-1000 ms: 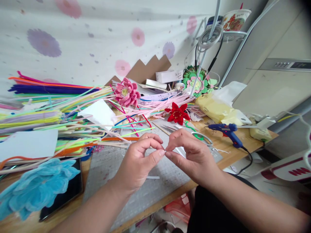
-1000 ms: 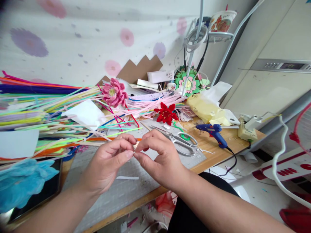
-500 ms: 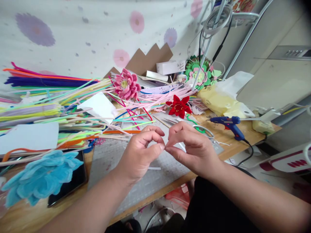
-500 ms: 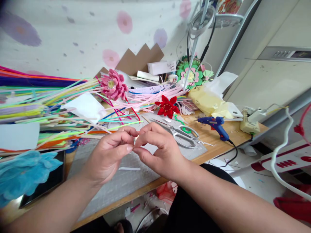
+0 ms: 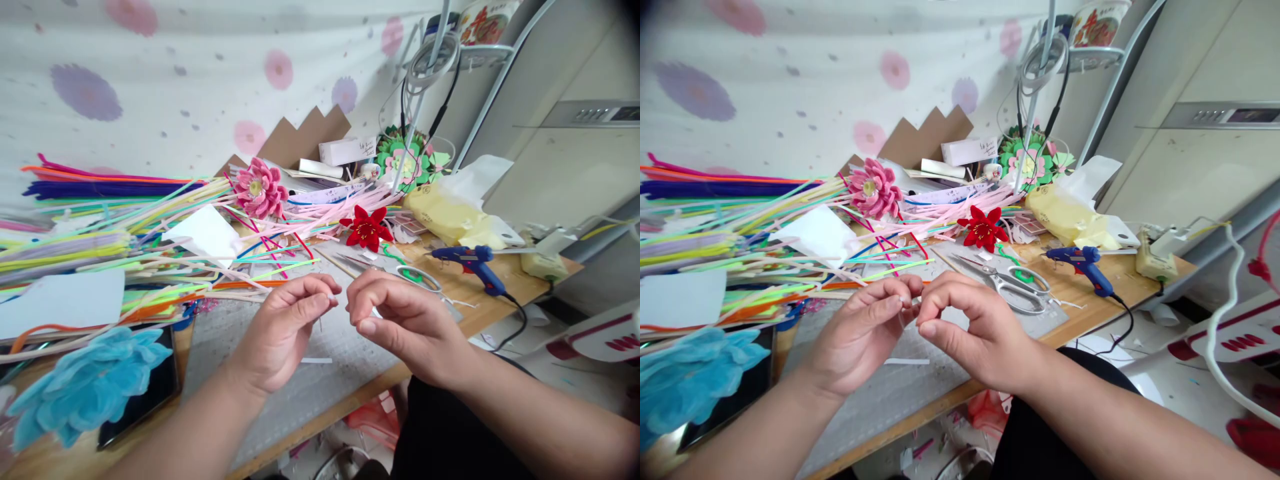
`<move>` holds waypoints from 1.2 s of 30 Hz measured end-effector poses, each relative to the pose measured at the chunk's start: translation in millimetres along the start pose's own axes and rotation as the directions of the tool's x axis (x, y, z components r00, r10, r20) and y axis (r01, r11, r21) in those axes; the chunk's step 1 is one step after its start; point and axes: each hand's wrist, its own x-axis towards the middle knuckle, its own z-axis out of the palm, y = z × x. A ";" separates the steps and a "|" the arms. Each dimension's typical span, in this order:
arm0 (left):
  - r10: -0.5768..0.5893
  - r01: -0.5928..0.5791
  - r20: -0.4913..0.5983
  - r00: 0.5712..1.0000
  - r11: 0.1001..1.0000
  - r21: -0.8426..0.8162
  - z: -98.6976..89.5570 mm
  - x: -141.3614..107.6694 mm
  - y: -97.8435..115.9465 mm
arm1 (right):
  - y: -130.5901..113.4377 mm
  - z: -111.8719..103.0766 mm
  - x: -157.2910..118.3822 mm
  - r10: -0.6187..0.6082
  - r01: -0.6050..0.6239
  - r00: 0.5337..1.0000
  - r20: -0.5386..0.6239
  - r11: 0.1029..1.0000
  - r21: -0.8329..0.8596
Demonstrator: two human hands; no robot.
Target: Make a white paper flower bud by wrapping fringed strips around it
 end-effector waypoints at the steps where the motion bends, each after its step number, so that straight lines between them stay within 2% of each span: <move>1: -0.008 0.008 0.005 1.000 1.000 -0.027 -0.6 0.1 -0.7 | -0.5 -0.7 -0.3 0.004 -0.004 1.000 0.008 1.000 0.019; 5: -0.040 0.042 0.030 0.999 0.995 -0.091 -3.9 0.1 -4.6 | -0.1 -2.7 -2.6 0.026 -0.029 0.999 0.027 0.993 0.117; 9: -0.022 0.025 0.044 0.999 0.998 -0.063 -5.9 0.5 -5.5 | 1.6 -3.7 -5.7 0.057 -0.057 0.998 0.007 0.986 0.158; 14: 0.026 -0.026 0.011 1.000 0.998 0.061 -5.7 3.0 -4.1 | 3.1 -6.1 -8.2 0.110 -0.105 0.993 -0.029 0.984 0.142; 19: 0.081 -0.056 -0.082 0.993 0.961 0.271 -15.3 -3.7 -3.2 | -0.2 -14.4 -12.9 0.120 -0.121 0.993 0.019 0.988 0.098; 21: 0.104 -0.039 -0.118 0.988 0.890 0.453 -24.9 -11.0 0.5 | -2.9 -19.1 -16.2 0.101 -0.104 0.994 0.039 0.992 0.068; 24: 0.138 0.092 -0.238 0.962 0.654 0.751 -43.9 -25.4 12.2 | -6.8 -26.0 -21.5 0.075 -0.077 0.995 0.066 0.997 0.029; 30: 0.103 0.319 -0.402 0.910 0.447 0.836 -74.8 -55.1 38.1 | -11.1 -32.0 -27.7 0.012 -0.013 0.994 0.109 1.000 0.014; 36: 0.079 0.426 -0.459 0.885 0.261 0.866 -90.5 -66.1 36.0 | -14.5 -31.1 -34.3 -0.062 0.068 0.984 0.164 0.997 -0.032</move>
